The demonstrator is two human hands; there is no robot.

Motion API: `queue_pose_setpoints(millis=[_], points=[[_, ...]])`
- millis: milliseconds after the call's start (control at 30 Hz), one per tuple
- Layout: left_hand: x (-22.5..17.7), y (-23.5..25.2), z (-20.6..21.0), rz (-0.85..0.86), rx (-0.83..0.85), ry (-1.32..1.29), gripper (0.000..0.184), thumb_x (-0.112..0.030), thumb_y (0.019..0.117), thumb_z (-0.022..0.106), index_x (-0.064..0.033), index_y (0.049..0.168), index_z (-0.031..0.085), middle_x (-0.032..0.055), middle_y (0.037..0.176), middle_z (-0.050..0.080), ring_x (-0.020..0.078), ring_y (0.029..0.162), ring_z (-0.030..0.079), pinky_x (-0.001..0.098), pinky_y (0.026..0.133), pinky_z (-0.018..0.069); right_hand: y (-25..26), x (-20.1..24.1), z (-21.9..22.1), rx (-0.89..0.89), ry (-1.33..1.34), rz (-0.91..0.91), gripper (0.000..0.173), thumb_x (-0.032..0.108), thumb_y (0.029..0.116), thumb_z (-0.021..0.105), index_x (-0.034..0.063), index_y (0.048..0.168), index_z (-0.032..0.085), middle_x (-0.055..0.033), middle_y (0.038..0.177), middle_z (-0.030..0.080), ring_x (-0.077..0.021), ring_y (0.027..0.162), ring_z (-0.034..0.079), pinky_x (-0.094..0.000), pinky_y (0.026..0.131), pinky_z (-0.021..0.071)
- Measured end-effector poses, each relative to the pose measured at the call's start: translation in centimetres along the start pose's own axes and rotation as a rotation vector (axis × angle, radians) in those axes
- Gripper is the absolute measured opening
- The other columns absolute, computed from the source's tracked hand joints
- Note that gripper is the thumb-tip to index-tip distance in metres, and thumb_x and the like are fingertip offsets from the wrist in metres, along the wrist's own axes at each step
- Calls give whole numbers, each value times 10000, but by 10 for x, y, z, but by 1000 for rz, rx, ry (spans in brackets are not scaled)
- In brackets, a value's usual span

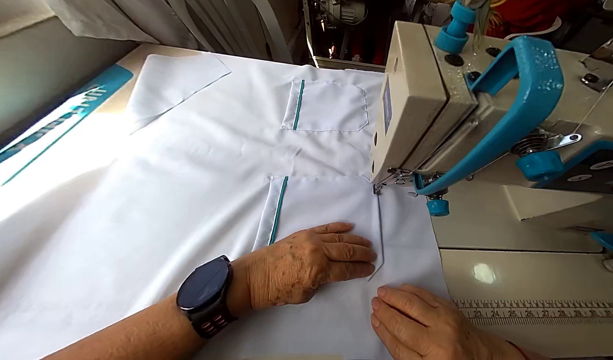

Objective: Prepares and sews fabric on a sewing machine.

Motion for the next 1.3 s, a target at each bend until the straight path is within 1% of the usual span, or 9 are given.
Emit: queue_pose_setpoints(millis=[133,300,433,600,667,833,1033,1167,1300], points=[[13,-1,-7,0,18,-1,471,37,942,410,-125,1277,699,39,1350,681,198,1340,580,405,1174,405,6,-9,6,-47,9,-23,254,27,1002,501,61,991,752,-80,1049,775,-217,1073,706,-293,996,512],[10,0,-7,-6,6,-9,456,30,967,403,-122,1276,701,44,1343,684,203,1335,585,409,1169,409,4,-10,5,-28,35,-10,257,25,1010,498,61,1012,752,-84,1076,774,-216,1095,703,-289,1019,501],[14,1,-7,-17,-7,1,447,31,948,423,-113,1263,705,48,1333,688,203,1333,586,401,1170,410,7,-15,5,-28,27,3,250,33,1015,500,59,1012,749,-80,1069,775,-213,1096,700,-286,1020,499],[41,10,-14,-2,2,39,450,25,900,474,-122,1242,727,37,1325,692,190,1339,580,399,1177,407,16,-39,6,-24,0,19,274,46,1015,470,69,1046,742,-78,1101,770,-218,1125,692,-305,1022,503],[53,13,-17,12,-15,46,443,28,892,472,-107,1224,733,54,1311,698,201,1323,594,401,1169,414,21,-49,5,-9,-6,35,278,43,1011,470,66,1055,744,-77,1108,770,-224,1129,692,-311,1014,510],[73,20,-22,4,-73,87,401,-22,915,464,-91,1180,756,71,1277,717,203,1276,631,403,1138,446,29,-71,6,-18,-38,53,300,21,967,478,73,1037,764,-66,1099,776,-200,1134,700,-283,994,525],[76,22,-21,-14,-111,90,407,-1,903,456,-84,1154,765,75,1262,722,210,1265,636,405,1139,442,29,-78,6,-17,-40,59,310,19,950,487,82,1038,777,-54,1106,779,-179,1145,696,-272,1009,512],[76,21,-20,-32,-115,102,402,0,914,457,-85,1162,762,81,1273,718,220,1273,633,418,1137,446,29,-80,6,-28,-41,57,321,9,935,485,78,1015,787,-55,1094,781,-181,1147,696,-268,1016,508],[73,22,-18,-52,-127,141,414,10,893,465,-80,1169,760,87,1276,716,236,1275,633,432,1126,454,29,-85,5,-35,-41,59,321,12,931,487,82,999,792,-54,1082,783,-175,1139,700,-269,1015,509]])
Point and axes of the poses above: each hand's wrist, its own y-axis towards the middle knuckle, its own z-axis out of the palm, x = y × z, the point moved 2 cm from there along y, towards the middle knuckle
